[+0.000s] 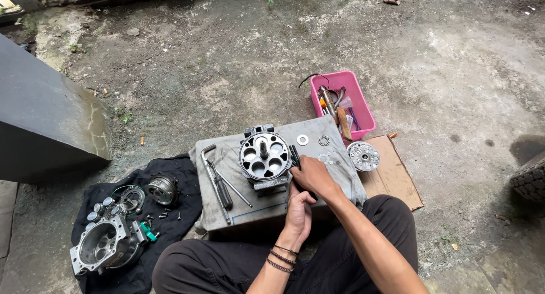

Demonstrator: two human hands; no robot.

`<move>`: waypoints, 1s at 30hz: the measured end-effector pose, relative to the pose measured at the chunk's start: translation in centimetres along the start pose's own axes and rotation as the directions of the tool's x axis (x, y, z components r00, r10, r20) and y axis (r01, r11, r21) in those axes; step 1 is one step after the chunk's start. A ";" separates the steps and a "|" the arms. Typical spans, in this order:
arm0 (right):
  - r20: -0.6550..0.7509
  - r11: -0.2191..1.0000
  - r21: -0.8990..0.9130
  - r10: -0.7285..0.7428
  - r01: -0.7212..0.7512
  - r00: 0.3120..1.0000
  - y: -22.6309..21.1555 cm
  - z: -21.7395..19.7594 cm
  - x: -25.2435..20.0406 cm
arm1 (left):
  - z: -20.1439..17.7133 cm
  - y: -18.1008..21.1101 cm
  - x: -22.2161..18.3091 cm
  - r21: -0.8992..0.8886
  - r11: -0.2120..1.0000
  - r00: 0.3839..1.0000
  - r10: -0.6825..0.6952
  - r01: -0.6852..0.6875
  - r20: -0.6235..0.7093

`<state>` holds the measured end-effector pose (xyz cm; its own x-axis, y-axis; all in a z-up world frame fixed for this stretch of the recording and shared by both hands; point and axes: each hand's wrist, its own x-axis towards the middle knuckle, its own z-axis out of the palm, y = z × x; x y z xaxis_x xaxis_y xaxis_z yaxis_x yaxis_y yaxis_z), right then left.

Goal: Disassembling an automotive compressor by removing bolts and internal components

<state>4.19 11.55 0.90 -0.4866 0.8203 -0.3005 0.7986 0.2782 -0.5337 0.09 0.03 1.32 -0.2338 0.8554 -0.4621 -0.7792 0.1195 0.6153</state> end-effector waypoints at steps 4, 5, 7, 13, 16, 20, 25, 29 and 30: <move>0.040 1.000 -0.011 0.005 -0.004 0.999 2.3 0.8 0.8 | -0.5 -0.3 -0.1 0.004 1.000 0.999 0.016 -0.016 0.048; 0.055 1.000 0.012 0.019 -0.020 0.998 2.7 0.9 0.9 | -0.5 -0.1 -0.2 0.010 1.000 0.998 0.019 -0.020 0.059; 0.065 0.998 0.039 0.036 -0.039 0.997 3.5 1.0 0.8 | -0.6 0.2 -0.3 0.020 1.000 0.997 0.020 -0.022 0.074; 0.033 0.903 0.425 0.054 -0.063 0.998 6.0 -0.9 0.0 | -0.3 -0.7 0.6 0.000 1.000 0.972 0.029 -0.030 0.234; 0.056 0.699 0.713 0.019 -0.053 0.998 8.1 -3.7 -1.0 | 0.6 -0.9 0.6 0.168 0.982 0.970 0.047 -0.088 0.239; -0.013 0.495 0.862 0.229 -0.105 0.973 15.3 -7.8 -0.3 | 0.7 -1.2 1.1 0.265 0.943 0.952 0.126 -0.203 0.279; -0.029 0.292 0.950 0.424 -0.106 0.905 22.3 -12.4 -1.0 | 0.3 -2.3 2.4 0.422 0.873 0.949 0.127 -0.244 0.287; -0.018 0.268 0.952 0.524 -0.145 0.851 32.7 -9.0 1.2 | -0.5 -3.2 3.0 0.509 0.824 0.949 0.105 -0.251 0.298; -0.020 0.286 0.944 0.548 -0.165 0.836 34.6 -8.2 1.7 | -0.6 -3.2 3.3 0.532 0.804 0.946 0.111 -0.265 0.304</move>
<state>33.93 26.70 -11.60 0.0380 0.8484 -0.5280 -0.0262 -0.5273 -0.8493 1.44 2.13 -2.57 -0.1306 0.9759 -0.1747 -0.2548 0.1372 0.9572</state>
